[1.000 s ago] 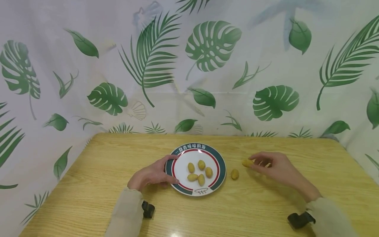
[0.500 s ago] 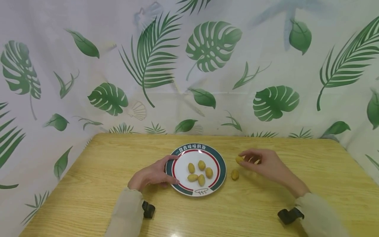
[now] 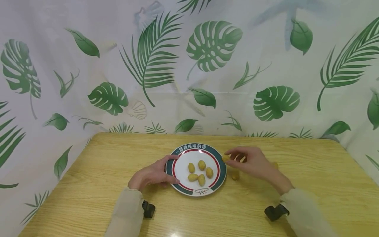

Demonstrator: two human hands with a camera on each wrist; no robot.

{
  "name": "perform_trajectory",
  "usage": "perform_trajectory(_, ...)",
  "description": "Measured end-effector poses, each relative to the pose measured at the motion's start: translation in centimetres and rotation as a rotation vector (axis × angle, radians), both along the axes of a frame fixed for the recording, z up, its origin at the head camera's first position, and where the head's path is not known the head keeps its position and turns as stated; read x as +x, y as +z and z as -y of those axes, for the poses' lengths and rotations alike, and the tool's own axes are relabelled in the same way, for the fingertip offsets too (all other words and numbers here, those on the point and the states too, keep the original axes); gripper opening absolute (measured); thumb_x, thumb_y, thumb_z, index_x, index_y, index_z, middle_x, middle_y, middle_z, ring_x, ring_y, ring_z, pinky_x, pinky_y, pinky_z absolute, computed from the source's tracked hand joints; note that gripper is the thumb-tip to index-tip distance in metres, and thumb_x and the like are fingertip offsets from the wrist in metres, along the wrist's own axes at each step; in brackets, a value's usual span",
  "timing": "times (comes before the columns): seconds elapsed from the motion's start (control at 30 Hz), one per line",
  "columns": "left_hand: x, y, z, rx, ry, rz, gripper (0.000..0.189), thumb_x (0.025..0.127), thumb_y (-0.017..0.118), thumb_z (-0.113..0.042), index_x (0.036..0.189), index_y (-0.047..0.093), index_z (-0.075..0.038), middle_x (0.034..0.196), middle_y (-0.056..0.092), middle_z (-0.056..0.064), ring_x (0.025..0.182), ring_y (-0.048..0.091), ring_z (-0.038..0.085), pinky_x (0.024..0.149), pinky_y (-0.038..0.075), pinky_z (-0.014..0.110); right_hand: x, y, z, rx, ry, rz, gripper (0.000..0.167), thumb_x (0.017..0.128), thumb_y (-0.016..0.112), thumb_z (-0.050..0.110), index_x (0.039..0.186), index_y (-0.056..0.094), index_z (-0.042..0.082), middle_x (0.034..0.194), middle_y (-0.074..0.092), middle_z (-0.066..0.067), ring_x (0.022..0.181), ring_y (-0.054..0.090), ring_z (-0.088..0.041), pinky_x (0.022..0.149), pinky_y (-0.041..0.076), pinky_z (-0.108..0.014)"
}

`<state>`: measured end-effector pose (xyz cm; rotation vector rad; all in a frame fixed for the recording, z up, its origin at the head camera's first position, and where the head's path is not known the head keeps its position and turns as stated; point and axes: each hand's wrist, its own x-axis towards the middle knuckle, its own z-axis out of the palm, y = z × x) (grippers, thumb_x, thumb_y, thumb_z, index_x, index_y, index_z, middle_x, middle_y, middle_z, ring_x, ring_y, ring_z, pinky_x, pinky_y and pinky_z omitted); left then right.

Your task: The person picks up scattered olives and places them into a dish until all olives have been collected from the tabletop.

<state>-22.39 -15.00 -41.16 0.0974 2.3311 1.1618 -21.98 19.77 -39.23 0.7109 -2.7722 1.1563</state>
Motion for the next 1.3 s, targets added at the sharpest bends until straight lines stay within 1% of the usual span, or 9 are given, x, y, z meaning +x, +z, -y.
perform_trajectory(0.1,0.0,0.0,0.0,0.005,0.002,-0.003,0.088,0.080,0.088,-0.019,0.153,0.040,-0.029,0.140,0.048,0.014,0.100,0.060,0.023,0.070,0.052,0.028,-0.2,-0.2,0.7,0.005,0.011,0.004,0.023,0.091,0.079,0.024,0.111,0.076,0.014,0.092,0.072,0.001,0.080,0.063,-0.009,0.069,0.054,-0.024)
perform_trajectory(0.2,0.0,0.0,0.0,0.015,0.004,-0.006,0.088,0.079,0.088,-0.018,0.153,0.041,-0.028,0.139,0.049,0.013,0.101,0.059,0.023,0.069,0.052,0.028,-0.5,-0.5,1.3,0.002,0.021,0.010,0.022,0.090,0.079,0.024,0.110,0.076,0.015,0.091,0.072,0.002,0.079,0.063,-0.009,0.067,0.054,-0.024)
perform_trajectory(0.37,0.1,0.0,0.0,0.020,0.005,-0.010,0.087,0.079,0.088,-0.018,0.152,0.041,-0.028,0.138,0.049,0.012,0.104,0.057,0.023,0.070,0.051,0.028,-1.0,-1.3,2.1,-0.024,0.061,0.005,0.020,0.091,0.078,0.022,0.109,0.077,0.014,0.093,0.073,0.002,0.080,0.064,-0.008,0.070,0.055,-0.025)
perform_trajectory(0.53,0.1,-0.1,0.0,0.017,-0.001,-0.007,0.087,0.080,0.087,-0.019,0.153,0.041,-0.027,0.138,0.049,0.013,0.096,0.060,0.022,0.069,0.051,0.028,-1.3,-1.8,2.8,-0.021,0.073,-0.005,0.019,0.091,0.078,0.021,0.109,0.077,0.013,0.092,0.073,0.003,0.081,0.065,-0.008,0.073,0.055,-0.025)
perform_trajectory(0.67,0.1,-0.1,0.0,0.018,-0.001,0.000,0.086,0.081,0.087,-0.020,0.153,0.041,-0.028,0.137,0.049,0.013,0.092,0.061,0.022,0.070,0.051,0.028,-1.6,-2.0,3.3,0.005,0.065,0.012,0.020,0.091,0.078,0.021,0.109,0.077,0.012,0.093,0.073,0.002,0.082,0.064,-0.010,0.074,0.054,-0.024)
perform_trajectory(0.93,0.0,0.1,0.1,0.020,0.003,0.006,0.086,0.081,0.087,-0.020,0.153,0.041,-0.028,0.138,0.049,0.013,0.093,0.061,0.021,0.070,0.050,0.028,-2.5,-2.1,4.4,0.052,0.033,0.046,0.022,0.091,0.078,0.024,0.109,0.077,0.014,0.090,0.071,0.001,0.077,0.060,-0.013,0.066,0.050,-0.024)
perform_trajectory(1.03,0.0,0.0,0.1,0.020,0.002,0.007,0.086,0.081,0.087,-0.019,0.153,0.040,-0.027,0.138,0.048,0.013,0.089,0.061,0.021,0.070,0.050,0.028,-2.8,-2.1,5.0,0.086,0.023,0.047,0.021,0.091,0.078,0.026,0.110,0.076,0.015,0.090,0.070,0.003,0.078,0.058,-0.013,0.068,0.049,-0.024)
perform_trajectory(1.17,0.0,0.0,0.1,0.018,0.001,0.006,0.086,0.081,0.087,-0.020,0.153,0.040,-0.027,0.138,0.049,0.014,0.084,0.062,0.021,0.069,0.050,0.028,-3.1,-1.8,5.8,0.115,0.028,0.027,0.022,0.092,0.077,0.026,0.110,0.076,0.014,0.090,0.070,0.002,0.080,0.058,-0.014,0.071,0.049,-0.024)
perform_trajectory(1.3,0.0,0.0,0.1,0.011,0.003,0.004,0.086,0.080,0.087,-0.021,0.153,0.041,-0.028,0.138,0.049,0.014,0.082,0.062,0.021,0.070,0.050,0.028,-3.2,-1.5,6.4,0.123,0.044,0.028,0.022,0.092,0.076,0.026,0.112,0.076,0.015,0.093,0.072,0.002,0.080,0.058,-0.014,0.070,0.049,-0.025)
